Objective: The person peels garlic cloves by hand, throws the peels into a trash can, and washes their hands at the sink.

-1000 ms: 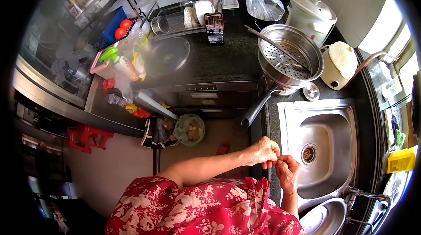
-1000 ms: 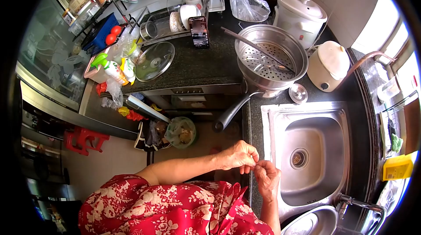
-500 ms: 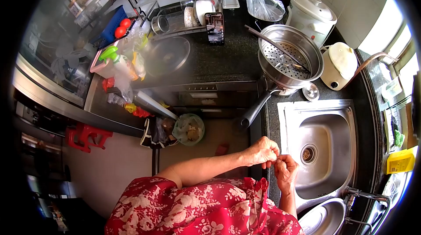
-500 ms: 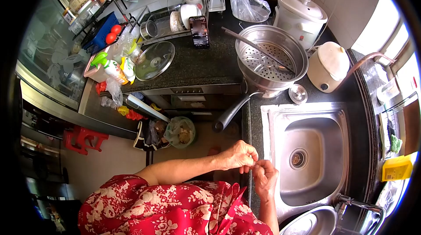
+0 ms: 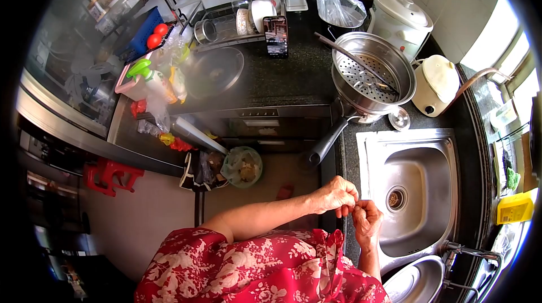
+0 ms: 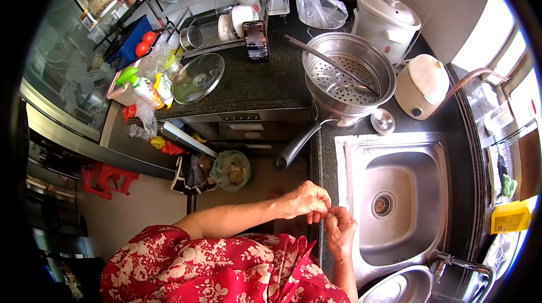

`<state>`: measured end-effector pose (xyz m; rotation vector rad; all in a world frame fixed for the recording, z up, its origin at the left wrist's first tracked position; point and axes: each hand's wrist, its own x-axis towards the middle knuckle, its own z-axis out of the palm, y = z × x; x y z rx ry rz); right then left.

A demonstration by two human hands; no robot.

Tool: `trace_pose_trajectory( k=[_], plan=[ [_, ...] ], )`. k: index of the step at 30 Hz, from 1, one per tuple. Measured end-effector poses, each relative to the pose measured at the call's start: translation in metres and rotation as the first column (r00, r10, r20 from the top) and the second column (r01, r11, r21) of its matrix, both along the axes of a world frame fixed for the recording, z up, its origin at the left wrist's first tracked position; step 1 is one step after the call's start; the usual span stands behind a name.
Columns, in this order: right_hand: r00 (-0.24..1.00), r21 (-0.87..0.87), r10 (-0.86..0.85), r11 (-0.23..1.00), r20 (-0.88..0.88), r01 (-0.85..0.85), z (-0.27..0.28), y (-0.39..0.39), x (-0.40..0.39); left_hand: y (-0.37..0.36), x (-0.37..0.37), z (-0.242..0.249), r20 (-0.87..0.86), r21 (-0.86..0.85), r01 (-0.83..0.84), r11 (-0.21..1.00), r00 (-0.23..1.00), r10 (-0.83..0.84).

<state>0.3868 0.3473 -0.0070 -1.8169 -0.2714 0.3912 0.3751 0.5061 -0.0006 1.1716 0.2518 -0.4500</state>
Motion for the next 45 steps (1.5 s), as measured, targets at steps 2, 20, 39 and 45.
trace_pose_trajectory(
  k=[2,20,39,45],
  plan=[
    [1.000,-0.020,0.002,1.000,0.015,-0.002,0.001,0.001,0.000,0.000,0.000,0.000,-0.010,-0.005,-0.001,1.000,1.000,0.001],
    [0.984,0.030,0.025,0.999,-0.177,-0.020,0.010,-0.003,0.003,-0.001,-0.001,-0.008,-0.071,-0.102,-0.034,0.994,0.997,0.027],
    [0.918,0.185,0.161,0.978,-0.363,-0.099,0.013,-0.006,0.010,0.004,0.000,-0.006,0.026,-0.024,0.062,0.998,0.998,-0.061],
    [0.928,0.194,0.091,0.981,-0.362,-0.021,0.015,-0.004,0.011,0.005,0.002,0.004,-0.042,-0.122,-0.014,0.992,0.999,0.009]
  ],
)
